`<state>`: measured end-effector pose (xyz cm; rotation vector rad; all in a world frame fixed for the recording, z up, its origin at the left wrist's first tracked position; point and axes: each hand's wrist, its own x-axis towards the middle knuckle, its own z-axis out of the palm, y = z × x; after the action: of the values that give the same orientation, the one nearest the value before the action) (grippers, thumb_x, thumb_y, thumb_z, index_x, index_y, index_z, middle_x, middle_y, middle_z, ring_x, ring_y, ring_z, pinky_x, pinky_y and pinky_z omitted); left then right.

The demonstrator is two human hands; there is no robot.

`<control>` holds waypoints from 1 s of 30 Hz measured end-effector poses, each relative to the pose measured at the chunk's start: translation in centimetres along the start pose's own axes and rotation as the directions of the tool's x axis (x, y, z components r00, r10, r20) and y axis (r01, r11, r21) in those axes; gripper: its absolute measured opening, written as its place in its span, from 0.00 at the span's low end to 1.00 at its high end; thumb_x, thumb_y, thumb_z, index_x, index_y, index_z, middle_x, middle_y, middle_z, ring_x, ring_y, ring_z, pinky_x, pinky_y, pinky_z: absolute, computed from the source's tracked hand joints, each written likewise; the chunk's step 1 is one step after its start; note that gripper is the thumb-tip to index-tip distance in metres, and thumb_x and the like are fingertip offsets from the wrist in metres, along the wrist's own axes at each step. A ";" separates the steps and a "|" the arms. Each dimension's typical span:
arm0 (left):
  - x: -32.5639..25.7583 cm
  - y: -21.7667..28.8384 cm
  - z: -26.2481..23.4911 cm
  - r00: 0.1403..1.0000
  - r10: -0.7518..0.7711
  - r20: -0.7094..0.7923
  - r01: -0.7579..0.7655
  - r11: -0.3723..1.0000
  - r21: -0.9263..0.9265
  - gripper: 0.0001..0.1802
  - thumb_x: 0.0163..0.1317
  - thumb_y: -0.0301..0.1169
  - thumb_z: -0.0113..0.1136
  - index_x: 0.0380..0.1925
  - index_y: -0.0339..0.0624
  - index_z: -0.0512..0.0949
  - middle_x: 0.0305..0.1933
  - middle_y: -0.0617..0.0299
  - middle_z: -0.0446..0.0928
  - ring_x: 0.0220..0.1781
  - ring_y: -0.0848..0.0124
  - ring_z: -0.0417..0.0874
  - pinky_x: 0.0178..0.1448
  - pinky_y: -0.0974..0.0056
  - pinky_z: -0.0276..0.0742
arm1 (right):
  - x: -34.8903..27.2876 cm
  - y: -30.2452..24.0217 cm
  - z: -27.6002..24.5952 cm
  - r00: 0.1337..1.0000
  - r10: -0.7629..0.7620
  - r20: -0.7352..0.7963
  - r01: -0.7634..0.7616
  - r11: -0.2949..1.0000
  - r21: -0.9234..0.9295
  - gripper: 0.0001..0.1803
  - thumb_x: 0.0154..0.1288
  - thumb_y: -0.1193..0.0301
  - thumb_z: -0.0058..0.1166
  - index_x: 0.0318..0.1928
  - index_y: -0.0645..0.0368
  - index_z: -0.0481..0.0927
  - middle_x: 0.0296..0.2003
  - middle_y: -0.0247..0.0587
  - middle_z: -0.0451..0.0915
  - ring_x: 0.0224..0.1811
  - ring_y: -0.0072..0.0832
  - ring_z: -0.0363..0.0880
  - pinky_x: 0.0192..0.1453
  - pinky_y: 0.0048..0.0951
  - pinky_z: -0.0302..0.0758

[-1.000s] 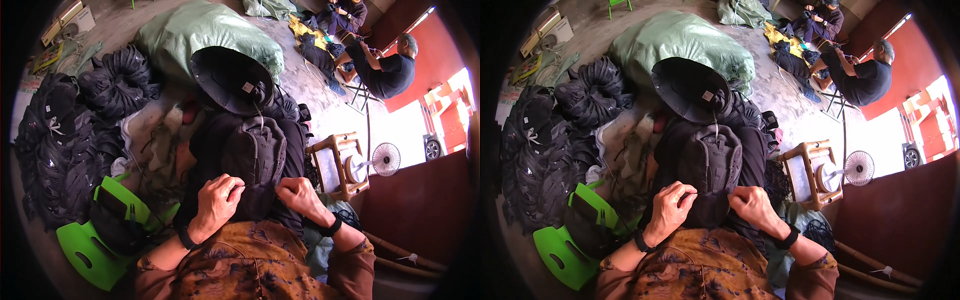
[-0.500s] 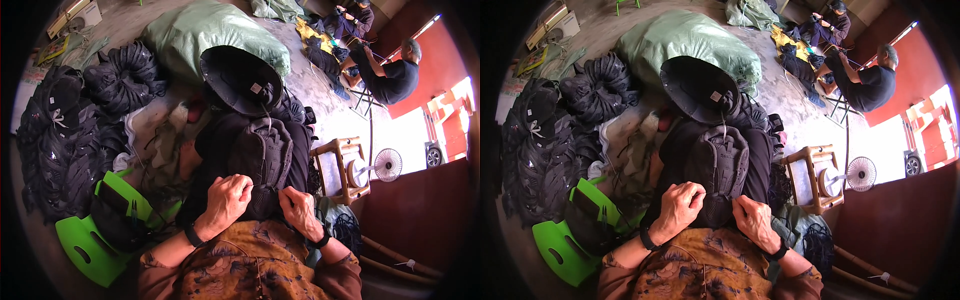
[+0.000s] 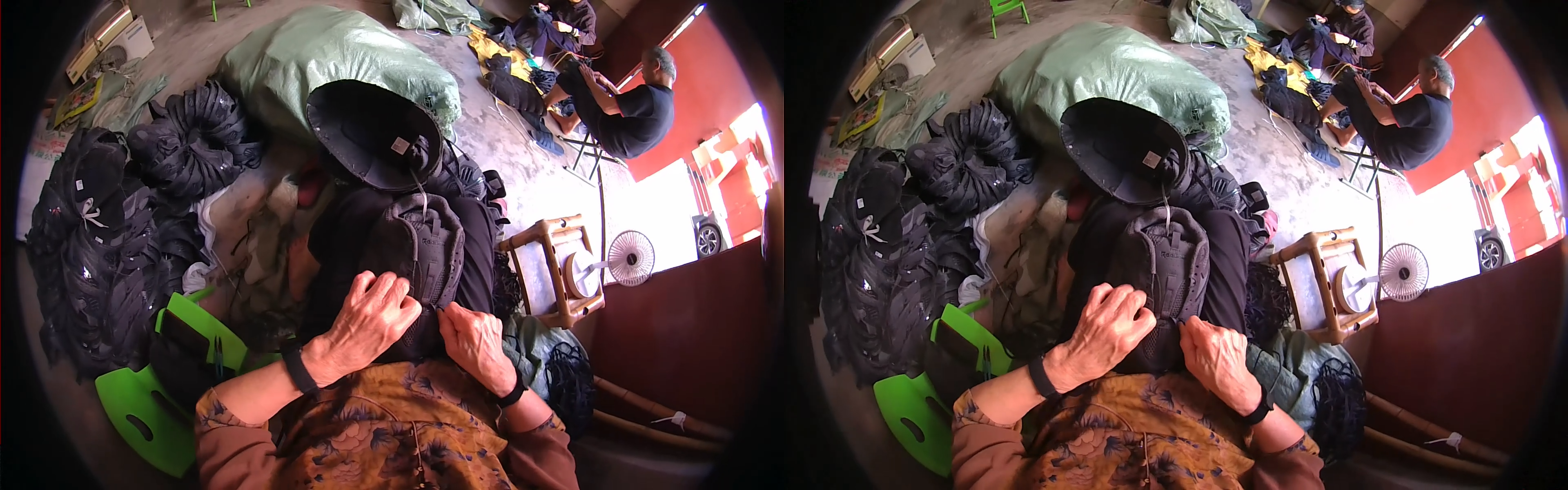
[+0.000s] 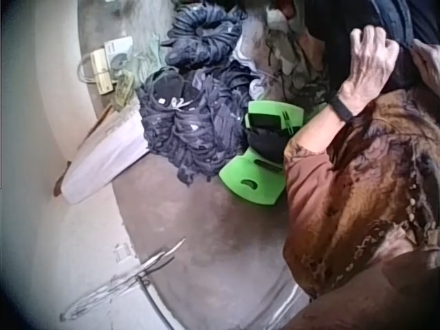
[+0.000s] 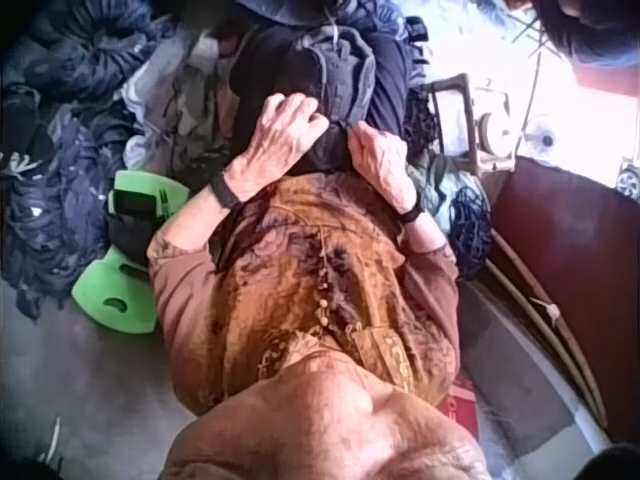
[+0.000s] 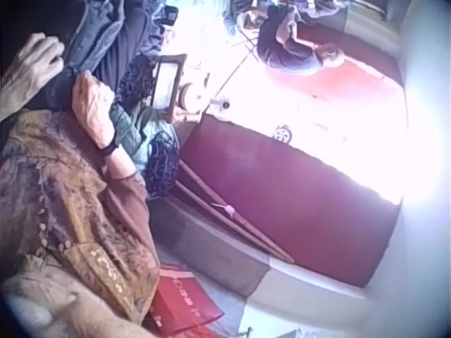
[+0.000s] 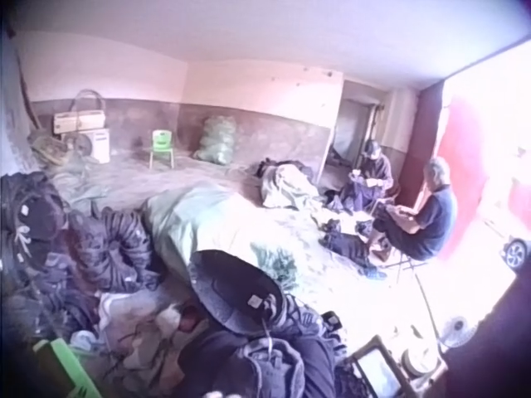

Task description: Lacing and assembling black shoes in a manufacturing setting.

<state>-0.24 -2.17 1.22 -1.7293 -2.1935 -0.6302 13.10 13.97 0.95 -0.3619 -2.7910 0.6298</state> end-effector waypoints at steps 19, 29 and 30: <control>1.4 -2.9 -2.5 0.931 0.288 0.223 -0.289 0.957 -0.032 0.25 0.55 0.30 0.55 0.55 0.37 0.69 0.55 0.54 0.69 0.64 0.57 0.69 0.68 0.54 0.66 | 8.4 0.2 -4.5 0.669 -0.679 0.304 0.743 0.624 -0.241 0.17 0.42 0.63 0.65 0.34 0.52 0.75 0.39 0.36 0.70 0.49 0.34 0.68 0.52 0.36 0.65; 2.8 -1.4 -0.8 0.961 0.182 0.209 -0.191 0.981 0.025 0.06 0.51 0.31 0.56 0.30 0.46 0.72 0.31 0.65 0.68 0.42 0.69 0.71 0.43 0.62 0.65 | 6.6 1.9 -3.3 0.812 -0.430 0.395 0.512 0.849 -0.129 0.13 0.40 0.64 0.68 0.26 0.50 0.76 0.32 0.33 0.68 0.42 0.32 0.68 0.42 0.36 0.64; 2.9 -1.4 -0.7 0.961 0.181 0.209 -0.190 0.981 0.024 0.06 0.51 0.31 0.56 0.30 0.46 0.72 0.31 0.65 0.68 0.42 0.69 0.71 0.43 0.62 0.65 | 6.4 2.4 -3.2 0.822 -0.441 0.360 0.499 0.863 -0.083 0.13 0.42 0.66 0.68 0.28 0.51 0.77 0.31 0.34 0.68 0.40 0.34 0.69 0.39 0.37 0.69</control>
<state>-2.37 -0.31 2.94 -2.0277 -2.1204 -0.3689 8.52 19.13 3.90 0.4501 -3.0801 0.3488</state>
